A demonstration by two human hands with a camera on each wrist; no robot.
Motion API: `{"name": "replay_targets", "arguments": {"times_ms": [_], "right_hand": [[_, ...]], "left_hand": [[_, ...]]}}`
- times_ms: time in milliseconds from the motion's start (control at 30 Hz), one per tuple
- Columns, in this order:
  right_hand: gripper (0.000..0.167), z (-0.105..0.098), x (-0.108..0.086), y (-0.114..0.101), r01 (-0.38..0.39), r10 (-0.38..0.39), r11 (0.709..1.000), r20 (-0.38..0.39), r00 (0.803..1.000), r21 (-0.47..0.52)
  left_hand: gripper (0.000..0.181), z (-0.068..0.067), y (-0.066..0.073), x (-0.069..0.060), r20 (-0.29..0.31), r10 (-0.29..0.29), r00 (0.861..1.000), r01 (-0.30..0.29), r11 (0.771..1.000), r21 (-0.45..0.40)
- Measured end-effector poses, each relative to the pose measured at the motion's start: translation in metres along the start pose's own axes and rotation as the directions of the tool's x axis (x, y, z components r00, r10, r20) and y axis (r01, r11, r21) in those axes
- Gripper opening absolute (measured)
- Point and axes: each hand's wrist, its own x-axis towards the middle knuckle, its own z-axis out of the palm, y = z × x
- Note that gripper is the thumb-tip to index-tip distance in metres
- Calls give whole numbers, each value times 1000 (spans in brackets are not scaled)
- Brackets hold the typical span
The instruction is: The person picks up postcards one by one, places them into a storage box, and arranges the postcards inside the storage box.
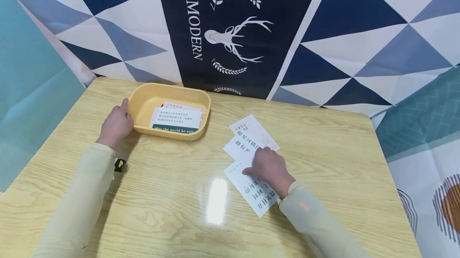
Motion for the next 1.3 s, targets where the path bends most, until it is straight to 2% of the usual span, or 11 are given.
{"name": "replay_targets", "arguments": {"times_ms": [167,367,567,700,867,1067,1300], "right_hand": [[41,-1,1,1,-8,7,999,19,1000,52],[53,1,6,8,-33,26,991,55,998,128],[55,-1,12,18,-59,18,947,132,991,316],[46,-8,14,23,-43,-13,928,147,989,371],[33,-15,15,29,37,-89,912,108,990,408],[30,-21,17,31,131,-153,911,26,988,392],[35,-33,19,21,138,-143,916,-16,990,377]], "left_hand": [[59,0,0,0,-4,2,1000,-2,1000,6],[59,-1,1,-1,-1,3,1000,-3,1000,9],[59,0,2,-1,2,7,1000,-7,1000,16],[59,0,1,0,0,5,1000,-5,1000,18],[59,0,-1,1,3,3,1000,-3,1000,20],[59,-2,0,0,5,3,1000,-3,1000,22],[59,-2,2,-1,7,0,1000,-1,1000,23]]}}
